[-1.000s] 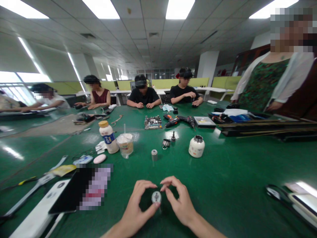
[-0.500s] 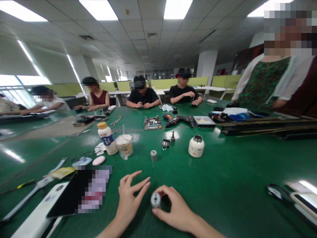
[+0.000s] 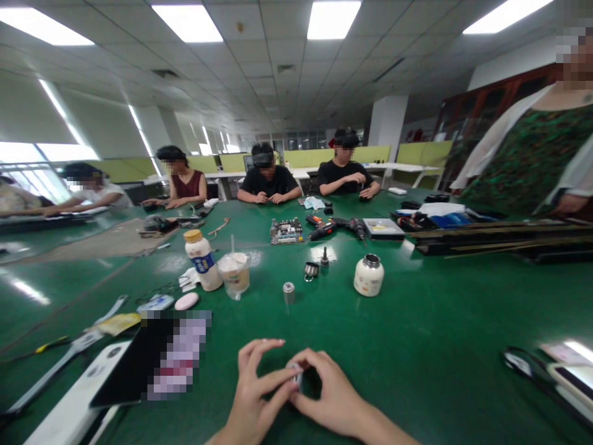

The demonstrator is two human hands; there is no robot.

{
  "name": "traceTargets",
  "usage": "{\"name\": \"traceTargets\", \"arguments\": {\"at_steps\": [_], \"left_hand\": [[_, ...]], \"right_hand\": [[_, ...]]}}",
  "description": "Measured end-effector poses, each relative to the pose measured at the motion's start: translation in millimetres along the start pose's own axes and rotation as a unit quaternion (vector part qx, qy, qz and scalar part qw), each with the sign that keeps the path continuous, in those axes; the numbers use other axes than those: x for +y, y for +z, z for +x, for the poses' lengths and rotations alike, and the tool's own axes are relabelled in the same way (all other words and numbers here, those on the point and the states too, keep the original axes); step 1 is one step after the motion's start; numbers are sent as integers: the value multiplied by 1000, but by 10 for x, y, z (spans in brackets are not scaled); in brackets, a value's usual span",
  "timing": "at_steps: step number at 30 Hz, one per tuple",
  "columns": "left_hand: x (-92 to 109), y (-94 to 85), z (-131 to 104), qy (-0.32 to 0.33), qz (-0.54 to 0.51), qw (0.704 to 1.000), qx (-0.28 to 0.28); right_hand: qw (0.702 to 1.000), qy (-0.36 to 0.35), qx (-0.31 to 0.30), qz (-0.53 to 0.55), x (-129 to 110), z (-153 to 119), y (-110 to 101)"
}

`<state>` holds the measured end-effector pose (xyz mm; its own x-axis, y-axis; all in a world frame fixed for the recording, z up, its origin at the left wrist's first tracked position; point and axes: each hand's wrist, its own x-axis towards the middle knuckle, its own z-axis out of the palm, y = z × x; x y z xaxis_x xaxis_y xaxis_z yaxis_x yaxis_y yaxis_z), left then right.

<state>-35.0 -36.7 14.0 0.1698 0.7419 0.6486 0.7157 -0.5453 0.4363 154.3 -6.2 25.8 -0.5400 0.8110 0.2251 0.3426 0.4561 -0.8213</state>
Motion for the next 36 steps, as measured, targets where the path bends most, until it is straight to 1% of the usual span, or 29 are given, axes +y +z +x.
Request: {"name": "traceTargets", "arguments": {"at_steps": [2,5,7,10,13,16,18,20,25,26,29,31,36], "left_hand": [[28,20,-14,-7,-14,1000,-7],[16,33,-7,-16,-21,999,19],[7,31,4,-17,-23,999,21],[16,20,22,-20,-25,999,2],[34,2,39,-21,-35,999,-31],[38,-22,49,-23,-46,997,-63],[36,-36,49,-33,-43,996,-73],[36,-43,45,-43,-34,995,-79],[35,-23,38,-48,-8,995,-83],[33,-18,38,-48,-7,995,-83],[31,-10,41,-51,-7,996,-79],[32,-8,44,-52,-9,996,-75],[30,-6,49,-42,-14,997,-70]], "right_hand": [[1000,-2,0,0,1,3,0],[1000,4,1,-3,0,0,-2],[1000,6,1,-5,-3,-4,2],[1000,5,1,-9,-8,-11,13],[1000,0,-1,-8,0,-21,12],[999,-24,0,27,34,-37,-27],[997,-47,15,60,65,-54,-68],[995,-67,29,71,89,-76,-104],[996,-79,4,46,91,-112,-135],[996,-76,14,43,84,-110,-139],[995,-55,78,39,48,-81,-161],[992,-45,108,40,9,-51,-168],[993,-31,110,10,-129,2,-64]]}}
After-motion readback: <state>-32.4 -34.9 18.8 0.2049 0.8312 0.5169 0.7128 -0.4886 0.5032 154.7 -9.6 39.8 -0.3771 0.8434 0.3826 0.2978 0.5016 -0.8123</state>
